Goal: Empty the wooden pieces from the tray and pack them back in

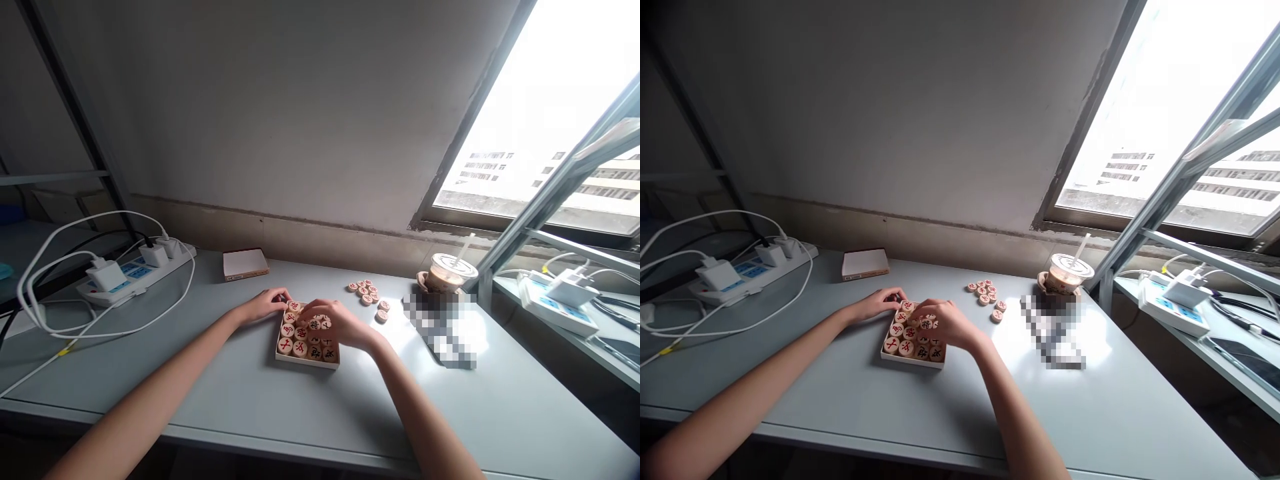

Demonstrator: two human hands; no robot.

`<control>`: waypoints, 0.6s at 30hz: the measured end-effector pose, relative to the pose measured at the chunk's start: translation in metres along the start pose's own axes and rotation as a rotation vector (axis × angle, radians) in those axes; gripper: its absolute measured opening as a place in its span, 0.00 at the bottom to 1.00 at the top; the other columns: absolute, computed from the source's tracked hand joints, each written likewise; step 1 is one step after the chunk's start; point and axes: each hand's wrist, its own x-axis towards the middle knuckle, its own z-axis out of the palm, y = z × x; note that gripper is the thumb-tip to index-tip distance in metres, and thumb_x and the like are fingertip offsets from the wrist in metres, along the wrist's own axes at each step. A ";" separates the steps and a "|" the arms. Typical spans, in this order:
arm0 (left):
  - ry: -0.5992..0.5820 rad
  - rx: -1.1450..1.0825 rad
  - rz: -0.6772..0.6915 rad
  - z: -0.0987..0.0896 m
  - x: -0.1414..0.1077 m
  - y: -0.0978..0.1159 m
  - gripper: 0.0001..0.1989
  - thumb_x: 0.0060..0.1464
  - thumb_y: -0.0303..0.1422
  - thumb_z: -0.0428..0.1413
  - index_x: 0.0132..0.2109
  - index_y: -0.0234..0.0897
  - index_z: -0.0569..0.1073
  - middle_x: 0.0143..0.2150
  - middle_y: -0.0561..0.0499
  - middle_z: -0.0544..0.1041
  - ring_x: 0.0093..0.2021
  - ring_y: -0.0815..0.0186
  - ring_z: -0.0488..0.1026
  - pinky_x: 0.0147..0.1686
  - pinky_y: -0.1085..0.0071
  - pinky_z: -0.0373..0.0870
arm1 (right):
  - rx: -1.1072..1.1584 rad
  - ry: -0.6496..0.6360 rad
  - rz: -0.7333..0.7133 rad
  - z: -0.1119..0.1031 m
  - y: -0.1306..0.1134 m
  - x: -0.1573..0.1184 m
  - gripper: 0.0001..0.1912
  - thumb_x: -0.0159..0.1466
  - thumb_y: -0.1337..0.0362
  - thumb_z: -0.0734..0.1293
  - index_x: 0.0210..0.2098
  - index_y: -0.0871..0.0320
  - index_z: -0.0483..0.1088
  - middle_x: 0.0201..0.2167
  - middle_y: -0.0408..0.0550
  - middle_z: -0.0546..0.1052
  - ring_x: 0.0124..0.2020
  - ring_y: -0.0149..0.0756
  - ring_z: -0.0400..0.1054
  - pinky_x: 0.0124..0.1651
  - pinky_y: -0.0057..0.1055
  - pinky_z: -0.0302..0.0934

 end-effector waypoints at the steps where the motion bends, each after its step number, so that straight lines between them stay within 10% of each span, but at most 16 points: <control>1: 0.002 0.001 -0.001 0.000 0.000 0.000 0.13 0.49 0.40 0.49 0.39 0.38 0.70 0.40 0.50 0.72 0.43 0.60 0.67 0.44 0.68 0.62 | -0.004 -0.008 0.004 0.004 -0.005 0.001 0.15 0.59 0.64 0.65 0.46 0.46 0.69 0.46 0.44 0.71 0.42 0.34 0.67 0.50 0.34 0.55; 10: -0.018 0.001 0.008 0.000 0.001 -0.005 0.14 0.50 0.43 0.50 0.39 0.38 0.70 0.40 0.51 0.72 0.43 0.60 0.67 0.44 0.68 0.62 | -0.191 0.141 0.071 0.014 0.000 0.006 0.11 0.61 0.59 0.64 0.43 0.50 0.70 0.41 0.46 0.72 0.43 0.37 0.63 0.45 0.34 0.55; 18: -0.021 -0.017 -0.027 0.001 0.005 -0.012 0.15 0.49 0.43 0.50 0.39 0.38 0.69 0.39 0.50 0.72 0.42 0.60 0.67 0.42 0.68 0.62 | -0.480 0.403 0.448 -0.007 0.061 -0.014 0.11 0.63 0.59 0.59 0.39 0.53 0.72 0.41 0.51 0.70 0.44 0.43 0.60 0.46 0.40 0.50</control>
